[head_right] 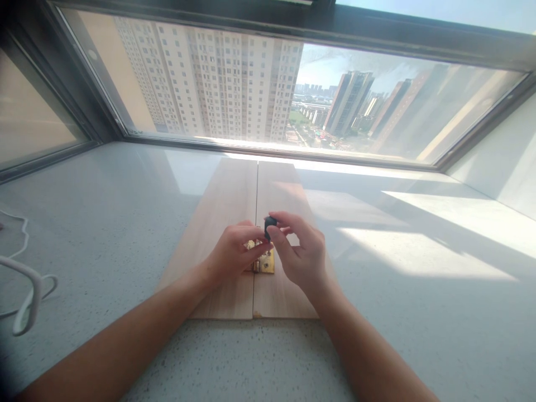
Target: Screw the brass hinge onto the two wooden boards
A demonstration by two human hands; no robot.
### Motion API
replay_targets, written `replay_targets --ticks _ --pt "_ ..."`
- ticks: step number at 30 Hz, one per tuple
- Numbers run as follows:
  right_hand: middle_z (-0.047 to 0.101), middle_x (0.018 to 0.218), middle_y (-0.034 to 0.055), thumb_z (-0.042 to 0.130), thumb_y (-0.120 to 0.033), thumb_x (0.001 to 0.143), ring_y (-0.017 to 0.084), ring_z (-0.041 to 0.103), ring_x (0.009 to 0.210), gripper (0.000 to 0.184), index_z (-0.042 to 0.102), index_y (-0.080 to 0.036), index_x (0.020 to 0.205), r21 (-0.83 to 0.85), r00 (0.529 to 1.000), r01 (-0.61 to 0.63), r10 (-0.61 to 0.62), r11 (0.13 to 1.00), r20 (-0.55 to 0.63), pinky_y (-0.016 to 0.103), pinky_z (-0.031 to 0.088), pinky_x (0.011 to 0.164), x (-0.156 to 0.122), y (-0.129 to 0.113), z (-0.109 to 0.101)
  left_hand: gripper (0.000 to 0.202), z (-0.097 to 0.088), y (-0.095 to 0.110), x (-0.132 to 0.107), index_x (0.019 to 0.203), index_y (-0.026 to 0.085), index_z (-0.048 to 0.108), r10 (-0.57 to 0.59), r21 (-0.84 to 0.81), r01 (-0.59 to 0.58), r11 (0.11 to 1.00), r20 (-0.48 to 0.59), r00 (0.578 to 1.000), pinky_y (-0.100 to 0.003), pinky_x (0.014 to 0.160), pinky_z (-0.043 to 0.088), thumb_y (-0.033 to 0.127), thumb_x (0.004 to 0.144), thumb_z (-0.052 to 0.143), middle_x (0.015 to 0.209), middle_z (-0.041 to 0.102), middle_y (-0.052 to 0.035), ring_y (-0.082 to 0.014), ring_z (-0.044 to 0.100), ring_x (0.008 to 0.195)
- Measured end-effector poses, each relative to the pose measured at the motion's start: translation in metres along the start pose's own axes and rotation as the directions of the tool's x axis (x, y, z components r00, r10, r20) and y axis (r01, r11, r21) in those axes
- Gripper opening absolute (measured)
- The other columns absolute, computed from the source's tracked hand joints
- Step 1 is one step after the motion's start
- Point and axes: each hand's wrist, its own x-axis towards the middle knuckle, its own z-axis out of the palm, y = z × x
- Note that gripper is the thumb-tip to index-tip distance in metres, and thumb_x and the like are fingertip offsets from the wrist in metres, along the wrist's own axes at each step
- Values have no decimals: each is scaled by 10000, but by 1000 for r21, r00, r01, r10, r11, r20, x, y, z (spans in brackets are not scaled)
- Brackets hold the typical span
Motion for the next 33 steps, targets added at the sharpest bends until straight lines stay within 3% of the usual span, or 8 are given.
replay_targets --ticks 8,14,18,23,28,33 --pt "713 1016 38 544 -241 924 195 675 854 257 622 -263 1168 51 998 -56 54 997 40 376 571 735 1 -3 2 154 -1 1 1 838 179 688 50 24 -52 998 88 995 -258 675 442 202 886 544 694 645 -26 -163 563 738" --pt "715 924 28 649 -211 849 209 679 841 229 656 -246 1075 23 1000 -5 5 1000 -22 372 570 711 2 1 1 78 -1 -1 0 789 181 693 41 30 -41 999 3 999 -267 669 441 233 827 649 701 676 -19 -170 562 741" --pt "712 952 28 690 -221 815 215 676 867 277 644 -250 1087 31 999 4 -3 1000 -33 359 563 693 1 0 1 110 -1 -2 0 839 196 721 27 7 -27 1000 16 1000 -256 650 447 221 858 617 677 661 -15 -159 570 720" --pt "723 1000 37 523 -240 934 188 680 845 253 639 -253 1158 31 999 -42 41 999 27 377 566 748 2 -6 0 146 -1 -1 0 816 184 709 32 18 -33 999 60 998 -258 661 453 195 875 575 683 659 -20 -158 576 725" --pt "721 943 38 598 -240 890 194 682 795 219 659 -237 1100 -16 1000 -17 17 1000 16 374 574 713 1 -3 0 98 -1 -1 0 794 178 690 46 36 -47 998 28 999 -282 703 459 245 838 633 756 694 -29 -178 573 770" --pt "711 955 32 682 -233 823 212 679 845 238 650 -242 1059 -20 1000 7 -8 1000 -9 368 569 705 1 -2 1 126 0 0 0 844 184 717 -1 61 -1 998 39 999 -248 636 437 219 866 598 647 612 -10 -152 557 690"
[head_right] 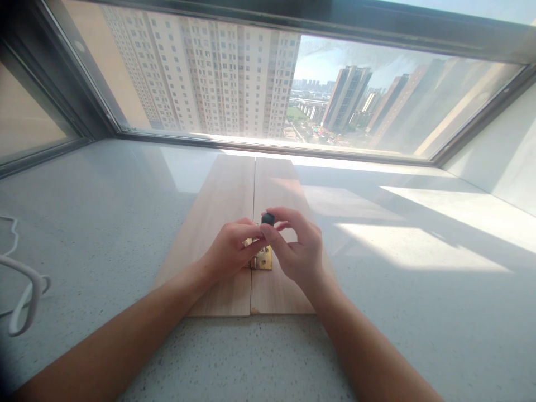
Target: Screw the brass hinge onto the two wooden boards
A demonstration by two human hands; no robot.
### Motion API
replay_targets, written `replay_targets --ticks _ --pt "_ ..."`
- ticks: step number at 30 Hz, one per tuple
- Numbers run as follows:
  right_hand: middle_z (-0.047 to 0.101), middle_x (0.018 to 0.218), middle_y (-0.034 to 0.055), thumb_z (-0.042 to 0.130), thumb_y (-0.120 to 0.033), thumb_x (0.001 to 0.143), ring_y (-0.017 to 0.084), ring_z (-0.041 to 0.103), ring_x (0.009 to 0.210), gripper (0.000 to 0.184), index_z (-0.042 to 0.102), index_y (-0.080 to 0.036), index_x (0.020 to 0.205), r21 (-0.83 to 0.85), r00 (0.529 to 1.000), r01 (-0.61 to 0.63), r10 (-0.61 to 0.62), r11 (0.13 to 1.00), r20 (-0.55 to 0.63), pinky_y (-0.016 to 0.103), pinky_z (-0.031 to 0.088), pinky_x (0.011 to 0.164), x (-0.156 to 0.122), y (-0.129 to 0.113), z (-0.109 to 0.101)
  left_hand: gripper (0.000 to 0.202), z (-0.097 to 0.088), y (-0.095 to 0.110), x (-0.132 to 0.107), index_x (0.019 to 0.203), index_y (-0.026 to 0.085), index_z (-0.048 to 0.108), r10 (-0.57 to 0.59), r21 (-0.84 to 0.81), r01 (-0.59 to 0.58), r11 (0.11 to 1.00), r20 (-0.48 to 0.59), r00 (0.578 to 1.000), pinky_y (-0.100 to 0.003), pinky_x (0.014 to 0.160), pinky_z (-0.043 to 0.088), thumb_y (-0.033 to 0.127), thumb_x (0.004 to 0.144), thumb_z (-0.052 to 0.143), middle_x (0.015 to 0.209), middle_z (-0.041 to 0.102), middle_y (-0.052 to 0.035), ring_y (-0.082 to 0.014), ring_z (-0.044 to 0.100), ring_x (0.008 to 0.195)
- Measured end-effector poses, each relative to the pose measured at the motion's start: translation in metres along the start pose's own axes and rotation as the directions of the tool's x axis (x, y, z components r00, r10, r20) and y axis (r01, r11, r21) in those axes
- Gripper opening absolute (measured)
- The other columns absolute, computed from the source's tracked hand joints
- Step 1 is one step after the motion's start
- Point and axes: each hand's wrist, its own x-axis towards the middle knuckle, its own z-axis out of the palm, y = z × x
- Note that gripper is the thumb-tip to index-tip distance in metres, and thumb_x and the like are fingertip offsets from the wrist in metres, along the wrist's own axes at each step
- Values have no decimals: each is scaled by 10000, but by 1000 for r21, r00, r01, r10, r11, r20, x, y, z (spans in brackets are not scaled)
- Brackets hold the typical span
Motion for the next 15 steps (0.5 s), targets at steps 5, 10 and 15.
replay_targets --ticks 5,10,15 --pt "720 1011 36 572 -226 897 202 677 868 251 635 -255 1138 21 998 -21 20 1000 58 387 567 747 0 -7 1 152 1 2 0 821 170 698 18 -32 -17 999 52 999 -260 689 470 188 881 560 748 656 -32 -153 590 738" --pt "727 922 27 638 -238 856 205 680 846 237 645 -245 1092 10 1000 -13 13 1000 25 380 569 745 1 -3 1 100 1 0 0 865 194 710 60 -7 -60 998 -32 998 -277 695 460 248 848 627 769 690 -31 -174 584 768" --pt "707 971 27 670 -235 830 205 673 866 304 625 -261 1129 52 1000 -17 16 999 17 389 565 763 0 -1 0 144 1 0 -1 843 187 716 60 -24 -60 998 -2 998 -254 645 447 205 868 575 647 616 -16 -158 561 702"
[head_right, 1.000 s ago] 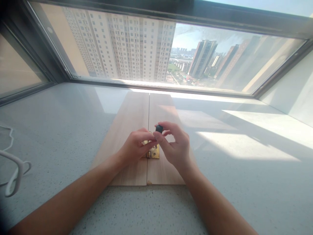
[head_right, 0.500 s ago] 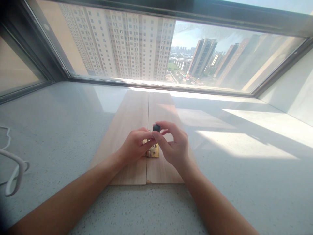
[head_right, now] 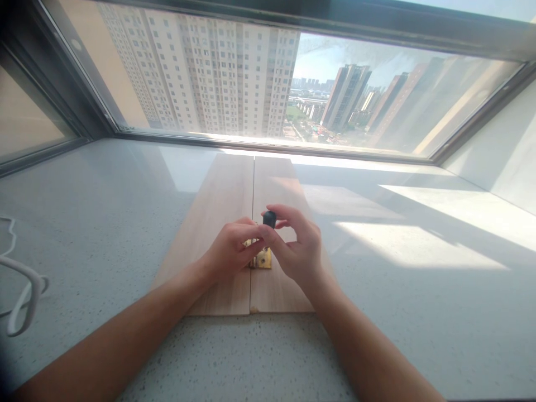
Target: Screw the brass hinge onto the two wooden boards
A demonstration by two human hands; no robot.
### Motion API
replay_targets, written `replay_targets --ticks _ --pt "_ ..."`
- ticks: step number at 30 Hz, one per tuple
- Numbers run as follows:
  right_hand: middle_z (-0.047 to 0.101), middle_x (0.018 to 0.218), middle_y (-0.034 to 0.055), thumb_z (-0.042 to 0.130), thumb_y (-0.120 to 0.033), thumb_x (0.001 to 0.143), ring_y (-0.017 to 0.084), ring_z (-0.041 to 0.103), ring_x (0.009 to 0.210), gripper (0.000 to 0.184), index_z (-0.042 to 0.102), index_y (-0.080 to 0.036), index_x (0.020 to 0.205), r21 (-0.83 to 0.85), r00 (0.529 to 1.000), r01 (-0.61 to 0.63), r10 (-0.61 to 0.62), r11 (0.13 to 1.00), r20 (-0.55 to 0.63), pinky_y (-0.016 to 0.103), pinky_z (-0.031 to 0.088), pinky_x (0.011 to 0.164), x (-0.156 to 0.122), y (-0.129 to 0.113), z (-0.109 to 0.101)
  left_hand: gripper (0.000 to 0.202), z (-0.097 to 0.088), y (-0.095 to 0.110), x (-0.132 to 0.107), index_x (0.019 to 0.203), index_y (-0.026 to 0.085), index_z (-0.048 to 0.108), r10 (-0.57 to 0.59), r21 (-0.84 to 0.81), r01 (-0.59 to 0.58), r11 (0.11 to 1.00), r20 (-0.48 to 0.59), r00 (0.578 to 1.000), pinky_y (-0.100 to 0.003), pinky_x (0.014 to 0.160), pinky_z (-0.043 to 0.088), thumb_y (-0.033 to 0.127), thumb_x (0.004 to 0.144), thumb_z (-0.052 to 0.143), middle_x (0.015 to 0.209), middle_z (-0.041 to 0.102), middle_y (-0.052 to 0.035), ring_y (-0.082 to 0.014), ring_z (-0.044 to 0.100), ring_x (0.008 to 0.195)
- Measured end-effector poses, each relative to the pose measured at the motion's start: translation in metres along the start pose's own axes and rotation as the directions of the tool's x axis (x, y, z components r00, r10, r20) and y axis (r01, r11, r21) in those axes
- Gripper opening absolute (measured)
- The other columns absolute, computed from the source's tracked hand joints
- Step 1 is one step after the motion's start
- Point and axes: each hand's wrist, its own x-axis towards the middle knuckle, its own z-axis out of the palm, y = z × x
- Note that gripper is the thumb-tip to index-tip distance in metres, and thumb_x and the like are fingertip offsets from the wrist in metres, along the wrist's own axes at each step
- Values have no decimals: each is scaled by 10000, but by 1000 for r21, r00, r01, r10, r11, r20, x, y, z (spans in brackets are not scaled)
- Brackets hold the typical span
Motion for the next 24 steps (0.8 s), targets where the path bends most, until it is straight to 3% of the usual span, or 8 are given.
replay_targets --ticks 4,9,13,19,24 --pt "715 979 35 533 -238 919 193 672 833 254 633 -259 1152 -12 999 -12 13 1000 32 390 560 748 1 -5 0 184 1 0 0 791 170 692 26 13 -26 1000 30 999 -260 657 442 201 885 536 646 613 -23 -162 557 713" --pt "725 912 20 636 -238 861 190 674 798 212 656 -247 1072 -60 1000 21 -20 998 13 367 559 736 2 -4 0 121 0 -1 1 818 185 683 47 15 -47 999 -11 999 -285 716 447 249 871 594 777 696 -26 -168 556 753" --pt "717 888 2 706 -214 803 186 666 807 263 655 -261 1057 -74 999 42 -43 996 -9 354 541 742 1 -2 -1 152 -1 0 2 804 184 698 26 -7 -26 1000 3 1000 -270 673 442 200 879 568 676 654 -15 -155 540 697" --pt "717 959 23 535 -210 914 183 666 823 256 642 -256 1142 -46 999 18 -17 999 31 371 546 740 0 -7 0 196 0 2 1 777 172 684 -13 -44 14 999 31 999 -271 688 459 217 899 537 710 652 -32 -159 573 732" --pt "713 893 11 631 -215 864 182 658 797 231 655 -253 1090 -85 999 38 -37 996 9 369 541 745 0 -3 0 119 0 1 1 787 170 663 25 -12 -26 1000 -6 1000 -297 740 457 242 863 608 794 695 -30 -173 572 775"
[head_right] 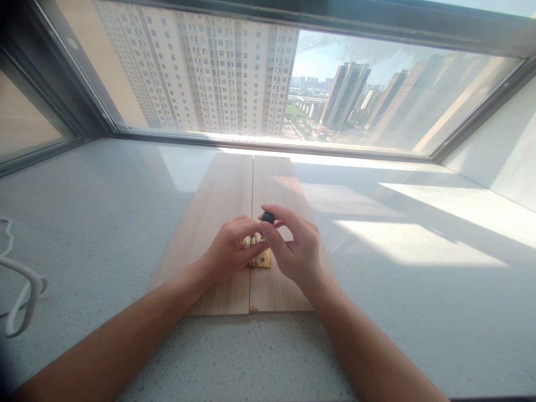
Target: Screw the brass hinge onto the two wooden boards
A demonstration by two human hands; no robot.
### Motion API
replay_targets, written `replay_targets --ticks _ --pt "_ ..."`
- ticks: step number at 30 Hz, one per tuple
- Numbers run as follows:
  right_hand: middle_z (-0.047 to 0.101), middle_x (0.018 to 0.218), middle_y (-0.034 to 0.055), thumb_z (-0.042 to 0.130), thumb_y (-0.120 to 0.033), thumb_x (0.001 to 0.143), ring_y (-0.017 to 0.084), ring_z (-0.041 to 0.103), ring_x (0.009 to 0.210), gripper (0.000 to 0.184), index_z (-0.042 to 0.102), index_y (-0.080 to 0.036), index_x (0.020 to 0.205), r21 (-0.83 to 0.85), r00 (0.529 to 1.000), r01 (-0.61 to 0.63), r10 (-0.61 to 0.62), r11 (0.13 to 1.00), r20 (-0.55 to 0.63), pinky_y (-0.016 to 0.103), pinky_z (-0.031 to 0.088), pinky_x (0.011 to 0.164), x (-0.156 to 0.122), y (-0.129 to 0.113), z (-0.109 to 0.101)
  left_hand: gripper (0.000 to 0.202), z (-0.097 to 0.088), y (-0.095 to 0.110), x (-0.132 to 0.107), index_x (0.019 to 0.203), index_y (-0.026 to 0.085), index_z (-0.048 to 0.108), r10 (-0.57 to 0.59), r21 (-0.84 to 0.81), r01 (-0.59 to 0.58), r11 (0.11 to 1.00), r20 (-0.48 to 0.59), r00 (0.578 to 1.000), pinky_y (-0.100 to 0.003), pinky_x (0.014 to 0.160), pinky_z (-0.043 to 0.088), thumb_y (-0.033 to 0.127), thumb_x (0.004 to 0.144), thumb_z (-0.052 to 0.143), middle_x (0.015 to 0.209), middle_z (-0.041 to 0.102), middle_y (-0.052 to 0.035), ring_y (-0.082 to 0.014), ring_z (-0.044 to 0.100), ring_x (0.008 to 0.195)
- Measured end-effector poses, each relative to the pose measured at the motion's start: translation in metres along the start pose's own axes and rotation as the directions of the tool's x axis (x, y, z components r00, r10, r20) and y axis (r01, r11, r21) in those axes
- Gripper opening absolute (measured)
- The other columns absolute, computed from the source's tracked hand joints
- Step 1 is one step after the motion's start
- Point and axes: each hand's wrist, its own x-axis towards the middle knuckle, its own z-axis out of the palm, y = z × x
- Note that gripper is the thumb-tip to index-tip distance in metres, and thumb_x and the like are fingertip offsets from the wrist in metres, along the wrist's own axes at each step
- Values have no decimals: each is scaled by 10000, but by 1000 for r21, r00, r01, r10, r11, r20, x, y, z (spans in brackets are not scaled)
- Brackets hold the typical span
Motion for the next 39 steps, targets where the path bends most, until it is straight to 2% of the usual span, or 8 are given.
replay_targets --ticks 5,10,13,17,23,30,34,39 --pt "703 926 22 674 -220 831 195 652 831 275 645 -254 1102 21 1000 2 -2 1000 -17 378 533 746 -1 2 -1 188 0 -1 0 758 170 671 20 15 -21 1000 30 999 -274 685 440 206 895 547 634 623 -9 -158 531 689" --pt "714 942 25 539 -217 919 175 658 800 235 645 -250 1126 56 1000 -13 12 998 20 368 536 736 1 -3 0 186 1 -1 -1 768 167 666 21 10 -22 1000 38 999 -282 713 453 220 898 542 708 659 -28 -170 556 744" --pt "712 876 3 630 -215 866 170 654 769 200 660 -250 1061 28 1000 11 -11 1000 -3 356 532 731 1 0 0 135 1 0 -1 768 163 660 16 19 -16 1000 -6 1000 -285 712 448 241 863 606 772 688 -32 -167 553 739" --pt "706 886 4 711 -215 802 186 654 804 274 655 -253 1067 16 1000 5 -5 1000 -26 359 531 737 0 4 -1 162 0 1 -1 740 165 656 -1 15 1 1000 5 1000 -267 676 433 194 875 573 660 639 -11 -158 524 696" --pt "710 952 15 541 -201 917 162 657 809 240 643 -260 1127 49 1000 6 -7 999 16 347 531 741 1 -2 -1 174 1 1 -1 752 153 664 18 10 -18 1000 30 999 -258 650 419 168 877 543 612 582 -9 -152 510 675" --pt "689 855 -15 715 -212 798 161 645 790 256 647 -256 1042 17 1000 10 -10 1000 -30 331 523 750 1 3 -1 119 0 1 -1 810 176 696 -31 14 31 999 -11 999 -243 622 413 194 860 589 629 599 1 -140 526 656" --pt "692 1017 19 556 -214 911 167 649 867 285 610 -270 1184 87 999 9 -12 996 36 351 533 764 1 0 -1 166 1 2 0 798 166 687 -12 4 12 1000 27 1000 -246 623 414 164 877 541 619 579 -3 -140 527 654" --pt "707 923 3 562 -202 910 141 650 775 210 652 -253 1092 2 999 33 -33 999 32 317 527 724 3 -4 -1 126 1 2 -1 784 161 675 -8 2 8 1000 1 1000 -271 665 433 201 860 582 703 649 -24 -157 545 703"
